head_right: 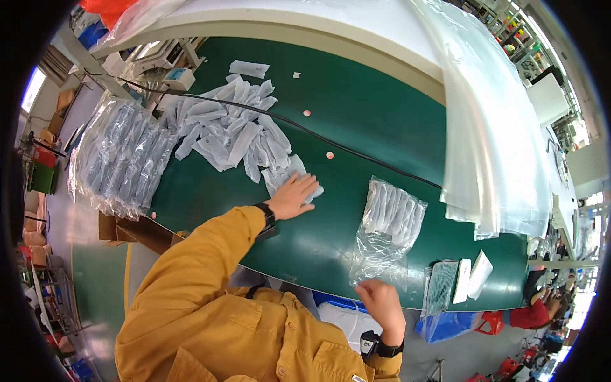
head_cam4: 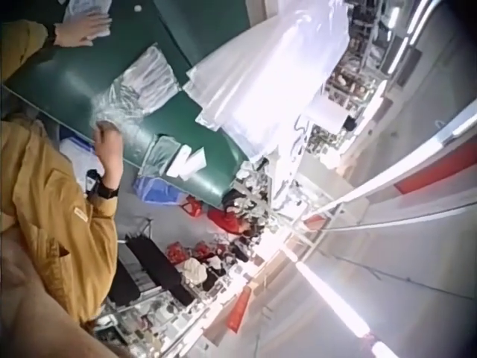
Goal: The person gathers small white pouches by hand, folds them, and places them into a larger clear plastic bag. After filling the bag, the person moves it to a separate table, seals it using a heat sealer, and places it into a cardboard box.
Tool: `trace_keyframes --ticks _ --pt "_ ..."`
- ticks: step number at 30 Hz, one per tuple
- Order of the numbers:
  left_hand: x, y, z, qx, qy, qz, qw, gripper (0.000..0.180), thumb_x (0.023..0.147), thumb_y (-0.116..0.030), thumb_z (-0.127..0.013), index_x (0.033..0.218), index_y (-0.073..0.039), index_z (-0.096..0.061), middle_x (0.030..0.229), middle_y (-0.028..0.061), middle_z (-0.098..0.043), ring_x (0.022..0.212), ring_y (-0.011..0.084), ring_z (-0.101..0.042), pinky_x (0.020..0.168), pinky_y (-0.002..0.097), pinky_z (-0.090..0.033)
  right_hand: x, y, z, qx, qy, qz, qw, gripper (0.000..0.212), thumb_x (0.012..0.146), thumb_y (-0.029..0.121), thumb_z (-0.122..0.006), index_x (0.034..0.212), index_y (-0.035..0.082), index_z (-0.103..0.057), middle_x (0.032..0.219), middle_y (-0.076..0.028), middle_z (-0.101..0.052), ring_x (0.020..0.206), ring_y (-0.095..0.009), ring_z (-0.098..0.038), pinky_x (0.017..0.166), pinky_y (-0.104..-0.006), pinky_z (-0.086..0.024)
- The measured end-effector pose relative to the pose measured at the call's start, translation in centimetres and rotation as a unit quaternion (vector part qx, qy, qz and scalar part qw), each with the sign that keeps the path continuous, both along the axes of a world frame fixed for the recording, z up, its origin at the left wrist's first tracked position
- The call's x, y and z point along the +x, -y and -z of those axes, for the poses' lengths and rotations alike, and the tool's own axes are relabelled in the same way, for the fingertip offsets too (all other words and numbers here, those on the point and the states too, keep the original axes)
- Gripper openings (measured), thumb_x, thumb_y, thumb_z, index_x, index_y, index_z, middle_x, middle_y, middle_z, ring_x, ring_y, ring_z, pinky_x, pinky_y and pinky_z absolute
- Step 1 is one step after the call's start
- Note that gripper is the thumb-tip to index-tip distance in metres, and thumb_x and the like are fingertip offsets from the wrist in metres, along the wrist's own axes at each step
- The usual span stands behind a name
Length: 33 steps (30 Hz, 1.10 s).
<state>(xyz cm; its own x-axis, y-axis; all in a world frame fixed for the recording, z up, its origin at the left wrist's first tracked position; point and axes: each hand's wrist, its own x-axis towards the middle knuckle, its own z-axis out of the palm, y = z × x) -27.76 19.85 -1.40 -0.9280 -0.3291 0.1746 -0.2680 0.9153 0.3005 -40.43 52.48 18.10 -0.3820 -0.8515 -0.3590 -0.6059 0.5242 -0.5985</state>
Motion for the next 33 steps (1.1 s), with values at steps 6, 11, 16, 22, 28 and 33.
trace_keyframes --ticks 6,11,16,22,28,33 --pt "10.5 1.0 1.8 -0.036 0.023 0.320 0.947 0.047 0.091 -0.025 -0.053 0.135 -0.009 -0.048 0.147 0.0098 -0.041 0.140 0.0246 -0.032 0.119 0.0498 -0.014 3.1 14.0 4.4 -0.161 0.029 -0.050 0.985 0.030 0.083 0.011 -0.070 0.112 0.004 -0.064 0.106 -0.014 -0.064 0.076 -0.027 -0.065 0.065 -0.0347 -0.052" --pt "16.5 4.7 -1.7 -0.047 0.062 0.426 0.901 0.045 0.087 -0.017 -0.053 0.131 -0.011 -0.051 0.145 0.0075 -0.044 0.141 0.0224 -0.032 0.120 0.0485 -0.014 7.1 22.5 13.2 -0.243 -0.032 -0.144 0.959 0.039 0.080 0.010 -0.070 0.118 0.007 -0.062 0.114 -0.015 -0.059 0.079 -0.032 -0.064 0.071 -0.0369 -0.052" --pt "20.4 4.6 -3.5 0.024 0.075 0.318 0.945 0.053 0.079 -0.013 -0.063 0.130 -0.010 -0.051 0.141 0.0109 -0.047 0.141 0.0231 -0.032 0.118 0.0483 -0.021 9.3 25.8 18.3 -0.114 -0.031 -0.131 0.984 0.034 0.081 0.009 -0.068 0.113 0.003 -0.059 0.107 -0.016 -0.059 0.086 -0.035 -0.063 0.073 -0.0411 -0.051" --pt "20.7 0.3 -6.6 0.265 -0.170 -0.002 0.949 0.058 0.078 -0.015 -0.072 0.130 -0.008 -0.049 0.139 0.0139 -0.047 0.141 0.0267 -0.031 0.115 0.0457 -0.028 11.1 23.8 11.0 -0.194 0.163 -0.149 0.956 0.021 0.086 0.009 -0.064 0.104 0.000 -0.058 0.099 -0.013 -0.062 0.096 -0.028 -0.062 0.080 -0.0339 -0.049" --pt "19.2 -0.7 -9.2 0.471 -0.090 -0.054 0.876 0.049 0.088 -0.028 -0.066 0.128 -0.008 -0.046 0.117 0.0190 -0.059 0.112 0.0360 -0.056 0.092 0.0442 -0.046 11.9 22.8 6.2 -0.149 0.371 -0.072 0.914 0.016 0.091 0.010 -0.060 0.104 0.001 -0.058 0.106 -0.010 -0.063 0.098 -0.019 -0.060 0.083 -0.0307 -0.048" --pt "20.6 -2.3 -6.6 0.419 -0.065 -0.050 0.904 0.040 0.090 -0.025 -0.063 0.122 -0.006 -0.048 0.095 0.0195 -0.063 0.086 0.0408 -0.062 0.077 0.0438 -0.049 11.1 26.5 8.4 -0.089 0.343 -0.002 0.935 0.018 0.090 0.010 -0.062 0.106 0.001 -0.059 0.103 -0.008 -0.065 0.084 -0.017 -0.063 0.075 -0.0302 -0.050"
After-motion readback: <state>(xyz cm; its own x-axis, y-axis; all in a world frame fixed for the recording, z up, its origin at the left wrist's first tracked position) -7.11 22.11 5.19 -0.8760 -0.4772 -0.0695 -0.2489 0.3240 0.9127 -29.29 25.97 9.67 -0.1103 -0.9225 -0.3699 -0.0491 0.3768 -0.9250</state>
